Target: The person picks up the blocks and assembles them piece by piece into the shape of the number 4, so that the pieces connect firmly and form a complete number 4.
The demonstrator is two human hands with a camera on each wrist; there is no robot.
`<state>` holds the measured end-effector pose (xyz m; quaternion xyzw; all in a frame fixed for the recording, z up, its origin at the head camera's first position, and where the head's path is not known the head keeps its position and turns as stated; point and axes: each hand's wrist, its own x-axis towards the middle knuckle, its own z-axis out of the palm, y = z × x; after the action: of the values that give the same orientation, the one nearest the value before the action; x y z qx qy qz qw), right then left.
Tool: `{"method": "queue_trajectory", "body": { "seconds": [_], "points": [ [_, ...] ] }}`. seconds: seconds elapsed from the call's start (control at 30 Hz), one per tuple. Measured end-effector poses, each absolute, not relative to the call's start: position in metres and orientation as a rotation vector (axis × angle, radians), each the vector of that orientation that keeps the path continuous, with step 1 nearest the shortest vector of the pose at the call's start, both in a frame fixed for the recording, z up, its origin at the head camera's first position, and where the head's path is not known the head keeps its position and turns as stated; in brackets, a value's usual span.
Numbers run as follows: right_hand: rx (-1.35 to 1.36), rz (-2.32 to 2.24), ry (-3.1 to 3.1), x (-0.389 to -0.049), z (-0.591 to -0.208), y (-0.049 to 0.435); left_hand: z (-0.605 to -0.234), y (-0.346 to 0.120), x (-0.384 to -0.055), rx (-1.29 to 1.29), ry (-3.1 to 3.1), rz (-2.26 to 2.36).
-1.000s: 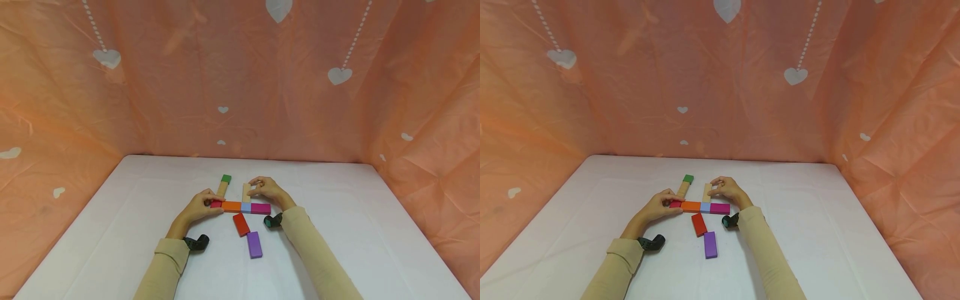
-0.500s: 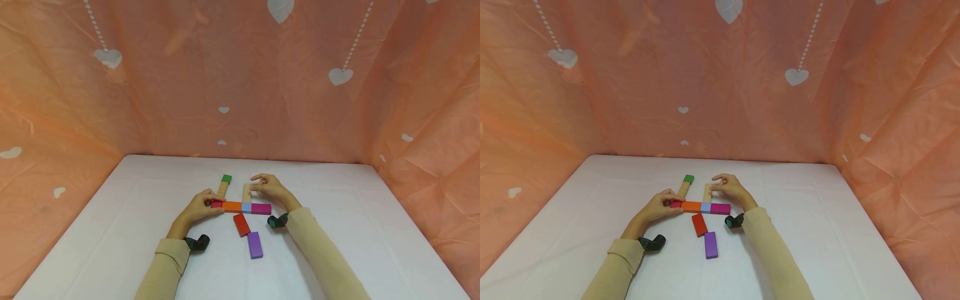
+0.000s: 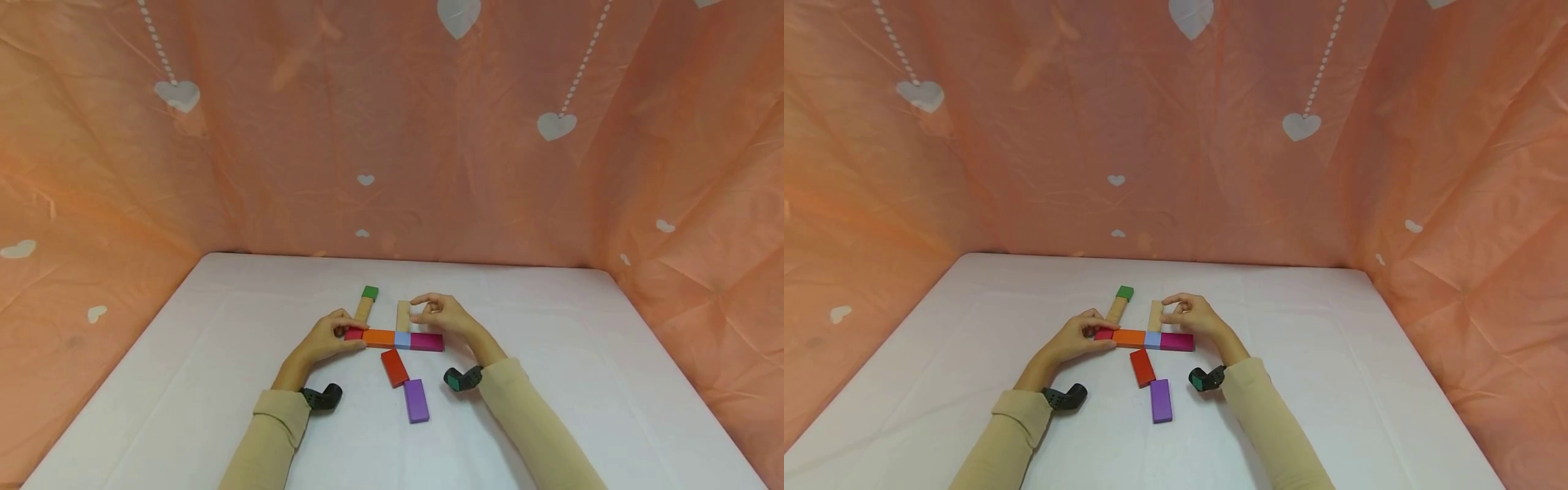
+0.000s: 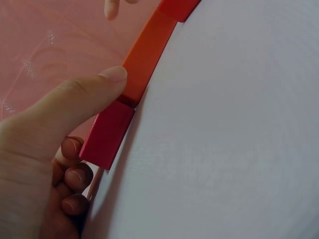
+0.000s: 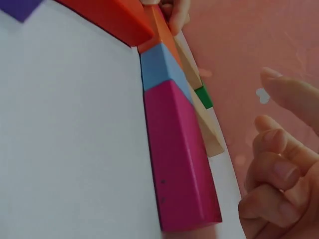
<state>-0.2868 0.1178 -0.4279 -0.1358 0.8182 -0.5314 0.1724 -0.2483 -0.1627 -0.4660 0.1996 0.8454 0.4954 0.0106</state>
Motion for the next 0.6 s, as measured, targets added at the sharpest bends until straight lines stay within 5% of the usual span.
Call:
{"method": "queue_trajectory", "body": {
  "seconds": [0.6],
  "points": [
    [-0.454,-1.481,2.276,-0.259,-0.423,0.120,-0.464,-0.162,-0.248,0.581,2.642,1.527]
  ]
}}
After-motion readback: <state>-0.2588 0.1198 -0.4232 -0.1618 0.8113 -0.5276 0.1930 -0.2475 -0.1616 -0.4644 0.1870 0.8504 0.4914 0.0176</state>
